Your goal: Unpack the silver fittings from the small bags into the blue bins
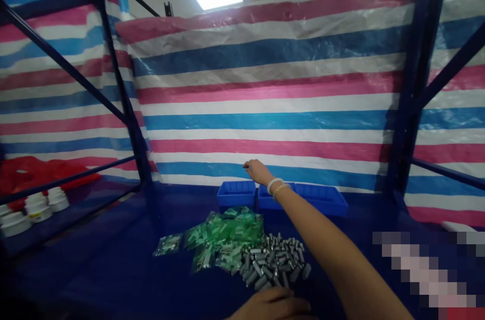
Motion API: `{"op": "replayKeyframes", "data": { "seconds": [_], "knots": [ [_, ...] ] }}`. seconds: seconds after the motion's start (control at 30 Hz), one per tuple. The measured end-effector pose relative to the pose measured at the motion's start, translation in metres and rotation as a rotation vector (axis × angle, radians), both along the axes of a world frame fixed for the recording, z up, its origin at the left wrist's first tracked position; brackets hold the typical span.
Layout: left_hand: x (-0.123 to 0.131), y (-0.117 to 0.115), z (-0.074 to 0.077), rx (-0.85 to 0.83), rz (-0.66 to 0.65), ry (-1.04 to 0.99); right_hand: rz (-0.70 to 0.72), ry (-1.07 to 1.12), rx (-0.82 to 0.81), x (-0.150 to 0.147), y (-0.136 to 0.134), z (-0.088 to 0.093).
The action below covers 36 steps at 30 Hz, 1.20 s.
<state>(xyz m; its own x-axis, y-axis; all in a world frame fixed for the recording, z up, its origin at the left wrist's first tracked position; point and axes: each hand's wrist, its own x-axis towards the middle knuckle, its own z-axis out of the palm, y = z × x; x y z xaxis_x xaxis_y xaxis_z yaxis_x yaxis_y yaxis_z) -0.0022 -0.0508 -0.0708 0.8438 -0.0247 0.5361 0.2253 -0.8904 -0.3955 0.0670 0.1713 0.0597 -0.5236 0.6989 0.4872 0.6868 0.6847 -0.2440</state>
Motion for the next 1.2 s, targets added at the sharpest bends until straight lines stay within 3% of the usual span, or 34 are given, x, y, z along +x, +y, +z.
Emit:
{"op": "replayKeyframes", "data": {
  "seconds": [0.1, 0.13, 0.2, 0.27, 0.37, 0.4, 0.47, 0.53, 0.6, 0.83, 1.2],
  "knots": [
    [-0.020, -0.020, 0.017, 0.016, 0.025, -0.199, 0.030, 0.092, 0.091, 0.035, -0.045, 0.018],
    [-0.033, -0.025, 0.023, 0.006, 0.068, -0.261, 0.041, 0.112, 0.112, 0.049, -0.066, 0.020],
    [-0.071, -0.030, 0.036, -0.074, 0.234, -0.200, 0.075, 0.128, 0.134, 0.077, -0.113, 0.015],
    [-0.119, -0.024, 0.046, -0.225, 0.553, -0.253, 0.132, 0.121, 0.142, 0.103, -0.161, -0.004],
    [-0.184, -0.003, 0.052, -0.440, 0.915, -0.263, 0.072, 0.072, 0.064, 0.127, -0.215, -0.053],
    [-0.199, 0.004, 0.051, -0.524, 1.000, -0.240, 0.046, 0.055, 0.047, 0.129, -0.225, -0.070],
    [-0.216, 0.017, 0.050, -0.699, 1.032, -0.126, 0.011, -0.008, -0.029, 0.127, -0.232, -0.099],
    [-0.218, 0.026, 0.051, -0.799, 0.980, -0.038, -0.019, -0.058, -0.101, 0.116, -0.228, -0.116],
    [-0.209, 0.033, 0.055, -0.844, 0.905, 0.014, -0.018, -0.085, -0.138, 0.103, -0.219, -0.121],
    [-0.169, 0.048, 0.061, -0.841, 0.722, 0.124, 0.035, -0.113, -0.213, 0.080, -0.200, -0.113],
    [-0.127, 0.060, 0.057, -0.833, 0.613, 0.163, 0.098, -0.001, -0.182, 0.102, -0.197, -0.101]
  ]
}}
